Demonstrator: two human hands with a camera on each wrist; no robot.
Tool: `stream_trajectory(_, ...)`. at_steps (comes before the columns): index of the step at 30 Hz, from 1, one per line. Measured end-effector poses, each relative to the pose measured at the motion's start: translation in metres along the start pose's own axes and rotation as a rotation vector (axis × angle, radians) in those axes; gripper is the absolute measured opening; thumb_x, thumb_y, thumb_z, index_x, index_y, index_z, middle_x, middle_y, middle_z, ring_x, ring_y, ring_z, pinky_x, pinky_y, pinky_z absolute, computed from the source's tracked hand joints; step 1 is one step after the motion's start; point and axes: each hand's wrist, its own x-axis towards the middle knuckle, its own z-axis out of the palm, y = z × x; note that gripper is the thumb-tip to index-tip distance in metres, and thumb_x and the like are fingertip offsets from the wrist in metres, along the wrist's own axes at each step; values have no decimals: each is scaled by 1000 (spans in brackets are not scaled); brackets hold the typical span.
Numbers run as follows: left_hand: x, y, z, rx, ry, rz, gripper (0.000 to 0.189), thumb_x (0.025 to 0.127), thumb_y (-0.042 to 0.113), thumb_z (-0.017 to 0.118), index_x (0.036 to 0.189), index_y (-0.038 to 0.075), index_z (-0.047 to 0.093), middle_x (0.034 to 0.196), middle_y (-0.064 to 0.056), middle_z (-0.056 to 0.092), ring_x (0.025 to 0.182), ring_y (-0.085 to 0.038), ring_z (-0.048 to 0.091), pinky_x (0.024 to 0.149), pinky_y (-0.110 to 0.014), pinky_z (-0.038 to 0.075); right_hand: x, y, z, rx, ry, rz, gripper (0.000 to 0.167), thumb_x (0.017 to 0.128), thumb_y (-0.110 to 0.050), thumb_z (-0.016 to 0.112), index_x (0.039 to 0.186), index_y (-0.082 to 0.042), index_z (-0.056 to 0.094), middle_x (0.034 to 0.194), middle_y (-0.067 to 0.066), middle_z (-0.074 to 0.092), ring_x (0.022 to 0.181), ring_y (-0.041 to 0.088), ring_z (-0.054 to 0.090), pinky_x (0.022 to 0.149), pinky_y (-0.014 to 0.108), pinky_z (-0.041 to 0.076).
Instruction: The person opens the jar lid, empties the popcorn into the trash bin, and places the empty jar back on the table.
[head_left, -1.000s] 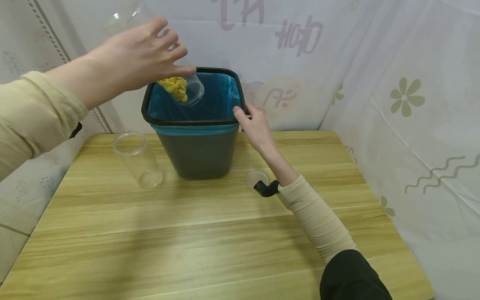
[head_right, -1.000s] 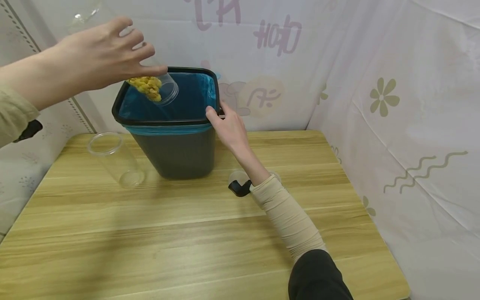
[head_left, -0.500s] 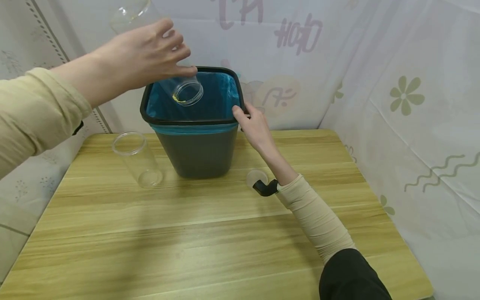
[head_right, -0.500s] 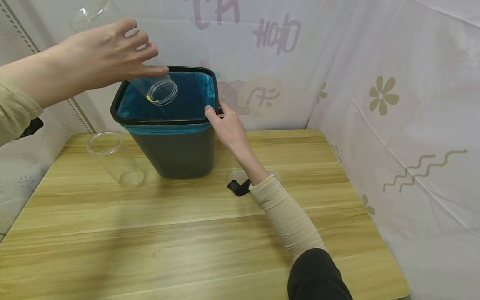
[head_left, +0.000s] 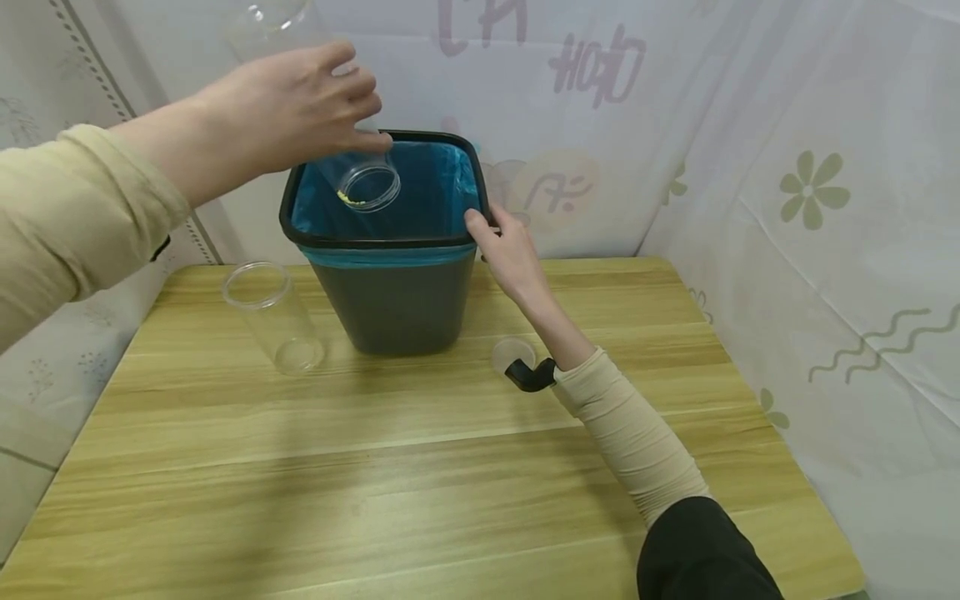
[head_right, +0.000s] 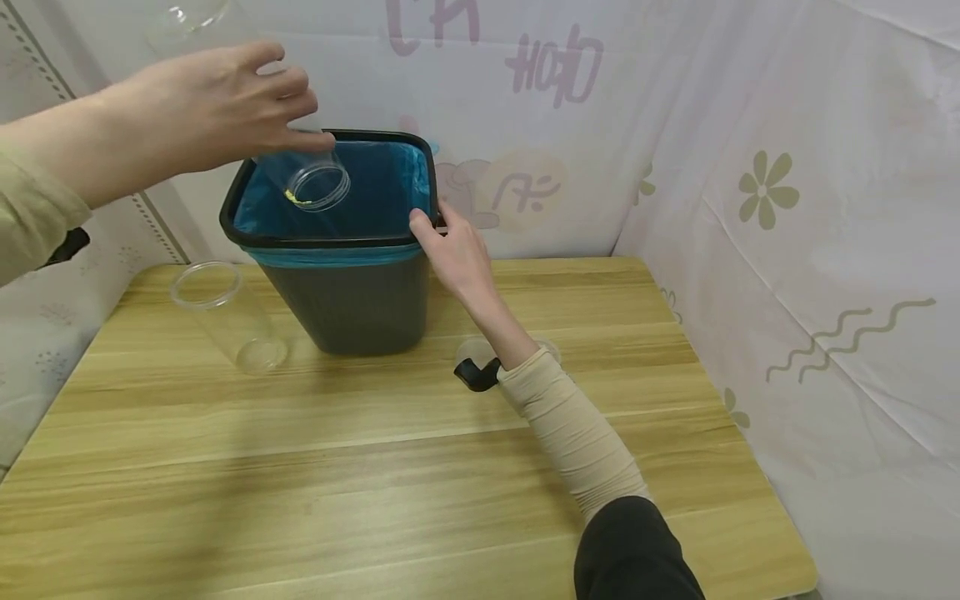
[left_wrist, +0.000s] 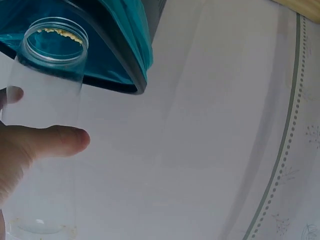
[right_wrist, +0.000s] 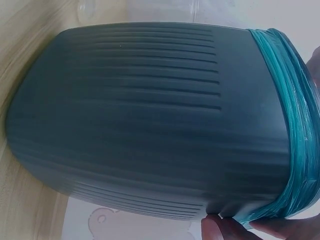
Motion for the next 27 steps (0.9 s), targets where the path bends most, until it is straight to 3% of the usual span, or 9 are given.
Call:
stream_trajectory(6, 3, -1, 0, -32, -9, 2, 95, 59, 13, 100, 139, 15, 48, 132, -32, 50, 115, -43, 48, 104, -53, 41, -1, 1, 0, 9, -4, 15, 49, 104, -49, 47, 142, -21, 60, 138, 6, 66, 108, 20, 64, 89, 39, 58)
stream_trajectory(13, 5, 2, -1, 40, -34, 15, 103, 54, 16, 102, 143, 15, 50, 136, -32, 49, 126, -46, 44, 121, -61, 27, -2, 0, -1, 17, 0, 16, 49, 104, -48, 47, 142, -20, 60, 139, 6, 66, 111, 20, 65, 90, 41, 59)
stream_trajectory(20, 8, 2, -2, 137, 41, 37, 92, 61, 8, 99, 141, 16, 53, 138, -26, 54, 135, -41, 44, 128, -58, 16, -2, 1, -1, 24, 4, 15, 50, 104, -49, 48, 143, -20, 59, 140, 7, 65, 114, 21, 65, 94, 47, 59)
stream_trajectory(27, 10, 5, -1, 160, 54, 44, 85, 64, 3, 96, 137, 16, 54, 140, -27, 55, 140, -42, 42, 130, -57, 14, -3, 1, -1, 25, 0, 16, 50, 104, -49, 48, 143, -20, 59, 141, 8, 65, 115, 22, 64, 95, 49, 59)
